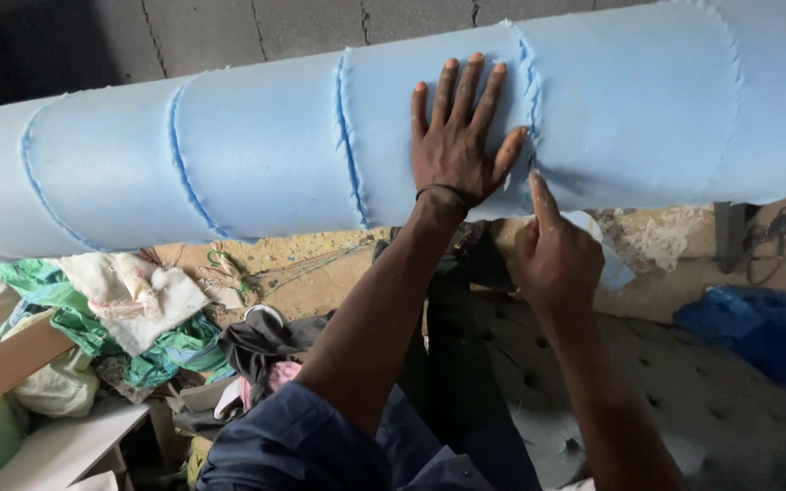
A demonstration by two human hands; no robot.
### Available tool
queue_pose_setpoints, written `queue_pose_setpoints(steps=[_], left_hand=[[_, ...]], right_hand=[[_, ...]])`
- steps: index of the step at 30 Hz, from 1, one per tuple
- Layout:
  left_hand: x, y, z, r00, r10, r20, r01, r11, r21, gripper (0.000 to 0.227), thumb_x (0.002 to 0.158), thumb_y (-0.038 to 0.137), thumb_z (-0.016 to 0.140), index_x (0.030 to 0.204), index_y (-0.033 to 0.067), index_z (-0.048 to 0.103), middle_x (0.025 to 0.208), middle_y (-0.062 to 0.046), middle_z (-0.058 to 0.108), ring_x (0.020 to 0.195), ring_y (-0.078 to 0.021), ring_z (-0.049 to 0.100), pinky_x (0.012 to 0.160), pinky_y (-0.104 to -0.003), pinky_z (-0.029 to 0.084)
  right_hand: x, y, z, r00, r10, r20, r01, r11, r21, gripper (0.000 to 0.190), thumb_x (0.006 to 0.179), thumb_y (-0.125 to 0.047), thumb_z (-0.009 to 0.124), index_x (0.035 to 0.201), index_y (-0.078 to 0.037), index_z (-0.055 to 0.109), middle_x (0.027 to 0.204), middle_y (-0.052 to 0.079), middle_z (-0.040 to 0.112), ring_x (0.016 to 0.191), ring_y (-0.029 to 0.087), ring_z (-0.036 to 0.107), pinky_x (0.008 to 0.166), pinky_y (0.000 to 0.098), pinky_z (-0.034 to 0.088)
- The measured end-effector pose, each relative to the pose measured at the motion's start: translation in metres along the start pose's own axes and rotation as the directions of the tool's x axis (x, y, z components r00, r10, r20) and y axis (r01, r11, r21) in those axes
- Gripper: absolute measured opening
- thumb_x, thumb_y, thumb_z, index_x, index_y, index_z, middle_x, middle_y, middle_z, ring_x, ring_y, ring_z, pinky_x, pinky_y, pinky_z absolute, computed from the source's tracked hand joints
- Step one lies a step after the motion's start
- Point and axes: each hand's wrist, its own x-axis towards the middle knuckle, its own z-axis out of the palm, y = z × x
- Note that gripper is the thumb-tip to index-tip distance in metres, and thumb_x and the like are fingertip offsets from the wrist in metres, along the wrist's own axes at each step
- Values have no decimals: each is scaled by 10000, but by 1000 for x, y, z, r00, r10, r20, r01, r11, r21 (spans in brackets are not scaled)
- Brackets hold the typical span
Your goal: The person uses a knife to cut a long, cylindrical piece of light blue foam resting on a dark gray foam surface. The person holds the foam steady with their left hand while making several parallel cuts along its length with their right hand.
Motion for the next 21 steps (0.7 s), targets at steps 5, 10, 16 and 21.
queue_pose_setpoints(steps=[5, 10, 16, 21], left_hand=[[3, -2, -10, 998, 30, 60, -32, 999, 38, 822, 1229, 857, 422, 1878, 374, 276, 1955, 48, 250, 1828, -251, 223, 1489, -588, 145], [-1, -2, -8, 1000, 17, 3, -17, 999, -39, 813, 1207, 817, 477, 1862, 355, 342, 1942, 36, 303, 1822, -264, 264, 1491, -591, 163], [0, -1, -2, 999, 3, -31, -5, 999, -52, 813, 1197, 818, 467, 1857, 353, 364, 1938, 40, 314, 1823, -256, 257, 1502, -588, 154], [0, -3, -6, 1000, 22, 6, -22, 1000, -21, 828, 1214, 837, 465, 1874, 361, 316, 1956, 44, 274, 1837, -250, 232, 1504, -583, 132]], right_hand=[[-13, -6, -21, 998, -18, -64, 17, 1000, -15, 671, 1086, -135, 555, 1747, -158, 668, 1015, 259, 854, 670, 515, 709, 576, 633, 496], [-85, -1, -10, 999, 35, 39, -39, 992, 120, 689, 1098, -71, 536, 1784, -119, 518, 1530, 234, 769, 1120, 466, 780, 863, 567, 597], [-13, 16, 40, 990, -34, -139, 34, 999, -4, 653, 1073, -93, 565, 1722, -107, 638, 1146, 213, 879, 673, 448, 713, 582, 576, 503], [-27, 14, 34, 980, -62, -191, 62, 998, -6, 569, 1219, -246, 468, 1770, -158, 584, 1336, 130, 896, 715, 363, 745, 556, 492, 496]])
